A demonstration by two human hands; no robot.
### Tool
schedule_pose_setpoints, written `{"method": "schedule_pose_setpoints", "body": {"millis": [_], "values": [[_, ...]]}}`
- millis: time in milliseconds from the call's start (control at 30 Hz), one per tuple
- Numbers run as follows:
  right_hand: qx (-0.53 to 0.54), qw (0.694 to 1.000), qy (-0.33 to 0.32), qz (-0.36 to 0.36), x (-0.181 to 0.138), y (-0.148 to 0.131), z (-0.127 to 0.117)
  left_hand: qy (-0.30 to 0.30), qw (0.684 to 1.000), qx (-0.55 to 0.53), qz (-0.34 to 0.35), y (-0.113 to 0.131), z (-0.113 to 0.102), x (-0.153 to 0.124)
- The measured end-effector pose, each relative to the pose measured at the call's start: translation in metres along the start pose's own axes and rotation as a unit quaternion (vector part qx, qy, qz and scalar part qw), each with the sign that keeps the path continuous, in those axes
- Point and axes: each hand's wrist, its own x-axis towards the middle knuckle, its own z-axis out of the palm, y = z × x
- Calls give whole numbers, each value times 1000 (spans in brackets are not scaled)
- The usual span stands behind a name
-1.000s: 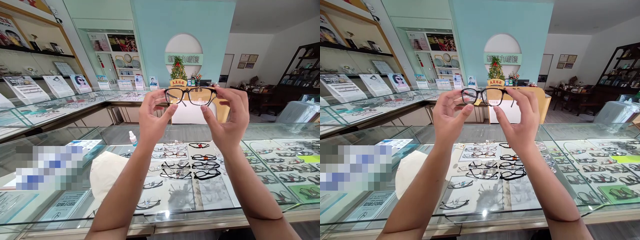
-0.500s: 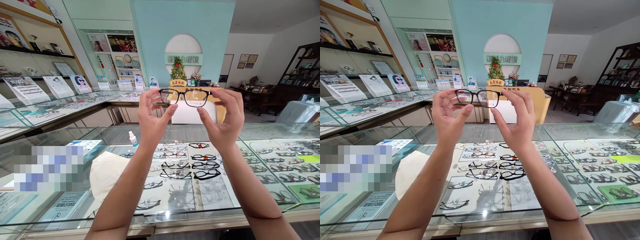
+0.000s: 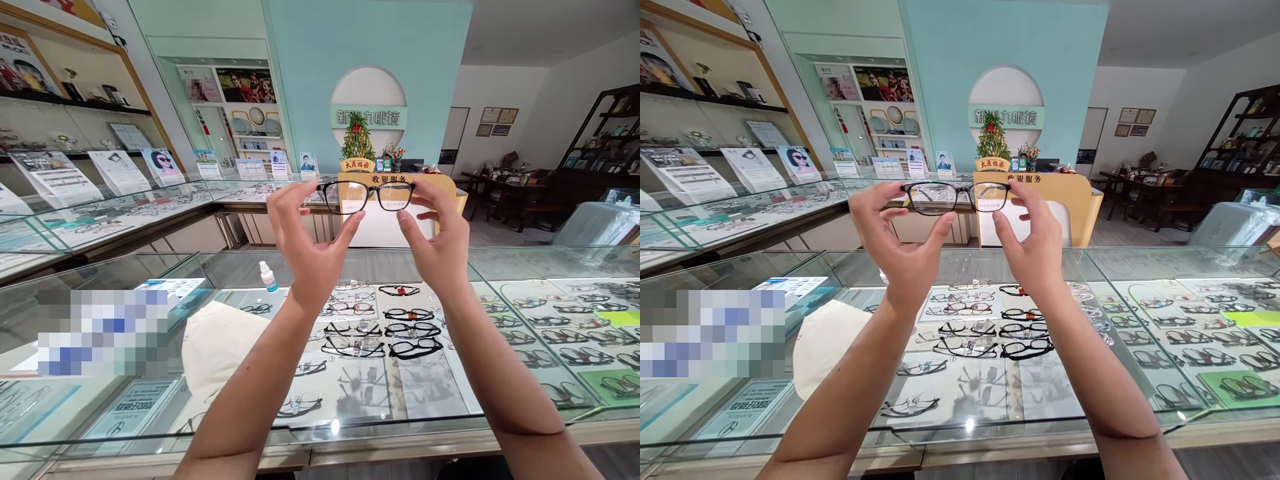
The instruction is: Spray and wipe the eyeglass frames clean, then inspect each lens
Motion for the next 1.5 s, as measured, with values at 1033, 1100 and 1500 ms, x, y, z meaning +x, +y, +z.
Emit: {"method": "schedule_pose_setpoints", "body": {"millis": [1033, 1100, 1500], "values": [[10, 996, 69, -55, 0, -14, -1, -88, 971, -163, -149, -9, 4, 6], [6, 995, 75, -63, 1, -16, -2, -90, 968, -178, -152, -9, 5, 6], [-23, 993, 83, -85, 0, -23, -5, -117, 959, -210, -151, -17, 9, 5]]}}
